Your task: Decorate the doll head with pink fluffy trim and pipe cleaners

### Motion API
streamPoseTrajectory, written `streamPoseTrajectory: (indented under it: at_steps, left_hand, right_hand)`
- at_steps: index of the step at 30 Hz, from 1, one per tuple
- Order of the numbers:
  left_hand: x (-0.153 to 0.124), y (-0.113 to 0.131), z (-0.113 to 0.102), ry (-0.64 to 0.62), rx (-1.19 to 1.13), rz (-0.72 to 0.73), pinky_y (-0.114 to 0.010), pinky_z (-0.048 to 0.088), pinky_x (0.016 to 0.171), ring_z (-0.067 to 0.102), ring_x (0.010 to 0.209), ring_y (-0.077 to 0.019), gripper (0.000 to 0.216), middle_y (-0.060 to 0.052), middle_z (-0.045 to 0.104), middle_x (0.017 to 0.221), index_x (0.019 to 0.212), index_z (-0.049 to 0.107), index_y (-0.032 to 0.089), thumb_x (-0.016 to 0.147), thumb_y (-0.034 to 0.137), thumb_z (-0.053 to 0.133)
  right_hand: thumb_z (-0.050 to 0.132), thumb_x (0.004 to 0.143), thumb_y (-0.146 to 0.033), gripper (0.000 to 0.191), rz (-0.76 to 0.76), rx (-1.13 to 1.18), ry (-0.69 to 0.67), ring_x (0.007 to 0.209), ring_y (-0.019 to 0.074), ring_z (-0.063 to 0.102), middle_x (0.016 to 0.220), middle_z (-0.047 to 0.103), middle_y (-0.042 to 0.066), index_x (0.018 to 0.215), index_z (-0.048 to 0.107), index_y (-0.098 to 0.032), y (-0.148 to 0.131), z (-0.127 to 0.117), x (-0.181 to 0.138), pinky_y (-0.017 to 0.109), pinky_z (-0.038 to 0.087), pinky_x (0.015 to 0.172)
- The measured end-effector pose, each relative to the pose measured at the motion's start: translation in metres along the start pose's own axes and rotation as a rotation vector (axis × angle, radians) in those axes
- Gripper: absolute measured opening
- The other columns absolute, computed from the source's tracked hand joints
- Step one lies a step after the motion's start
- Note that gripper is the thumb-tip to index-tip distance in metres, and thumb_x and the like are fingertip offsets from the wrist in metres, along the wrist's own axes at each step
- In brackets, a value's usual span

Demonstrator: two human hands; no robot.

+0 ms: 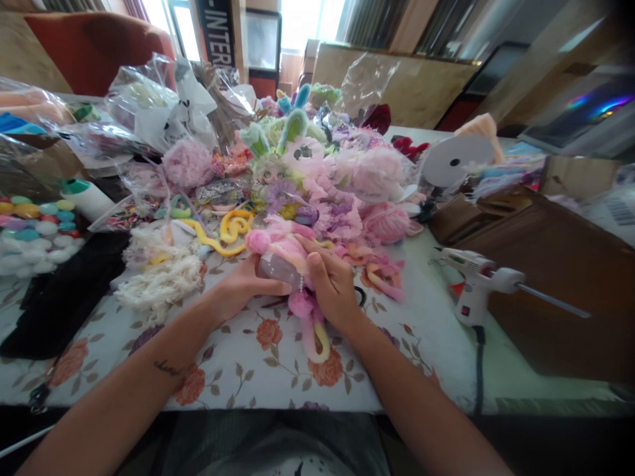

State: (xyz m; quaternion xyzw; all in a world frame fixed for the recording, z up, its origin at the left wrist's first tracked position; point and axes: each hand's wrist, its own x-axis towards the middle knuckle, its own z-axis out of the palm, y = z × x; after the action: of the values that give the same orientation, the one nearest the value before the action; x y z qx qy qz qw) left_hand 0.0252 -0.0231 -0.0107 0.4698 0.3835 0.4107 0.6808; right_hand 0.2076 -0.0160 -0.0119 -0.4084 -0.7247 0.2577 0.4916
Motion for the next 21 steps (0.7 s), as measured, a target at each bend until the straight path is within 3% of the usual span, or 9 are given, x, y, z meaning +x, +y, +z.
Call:
streamPoseTrajectory:
  at_steps: [5,15,18,21]
  left_hand:
    - [-0.001,0.001,0.000,0.005,-0.065,-0.001,-0.040,0.050,0.090,0.064,0.101,-0.0273,0.050,-0.007,0.069,0.106,0.112,0.066,0.020,0.065,0.019,0.083]
    - [0.001,0.000,-0.002,0.004,-0.030,0.002,-0.040,0.049,0.092,0.064,0.104,-0.0278,0.053,-0.009,0.069,0.111,0.115,0.064,0.017,0.065,0.020,0.082]
    - [0.002,-0.001,-0.003,-0.006,-0.016,0.000,-0.039,0.050,0.090,0.064,0.100,-0.0252,0.055,-0.009,0.069,0.109,0.115,0.063,0.017,0.065,0.019,0.083]
    - [0.003,-0.003,-0.004,-0.032,0.017,0.018,-0.037,0.051,0.088,0.064,0.099,-0.0240,0.055,-0.008,0.070,0.107,0.115,0.064,0.018,0.064,0.020,0.084]
  right_hand:
    - [0.063,0.089,-0.040,0.045,-0.044,-0.077,-0.043,0.119,0.0264,0.061,0.131,0.065,0.004,0.131,0.061,-0.026,0.002,-0.002,0.002,0.044,0.047,0.103]
    - [0.049,0.097,-0.035,0.041,-0.087,-0.042,-0.167,0.124,0.0237,0.058,0.136,0.062,0.004,0.136,0.058,-0.024,0.001,-0.012,0.007,0.041,0.044,0.106]
    - [0.046,0.099,-0.038,0.038,-0.002,0.031,-0.109,0.119,0.0222,0.062,0.130,0.066,0.003,0.129,0.064,-0.024,0.002,-0.011,0.007,0.037,0.047,0.103]
    - [0.056,0.093,-0.044,0.036,0.078,0.037,-0.001,0.110,0.0236,0.067,0.121,0.071,0.003,0.120,0.070,-0.023,0.001,-0.006,0.006,0.036,0.051,0.098]
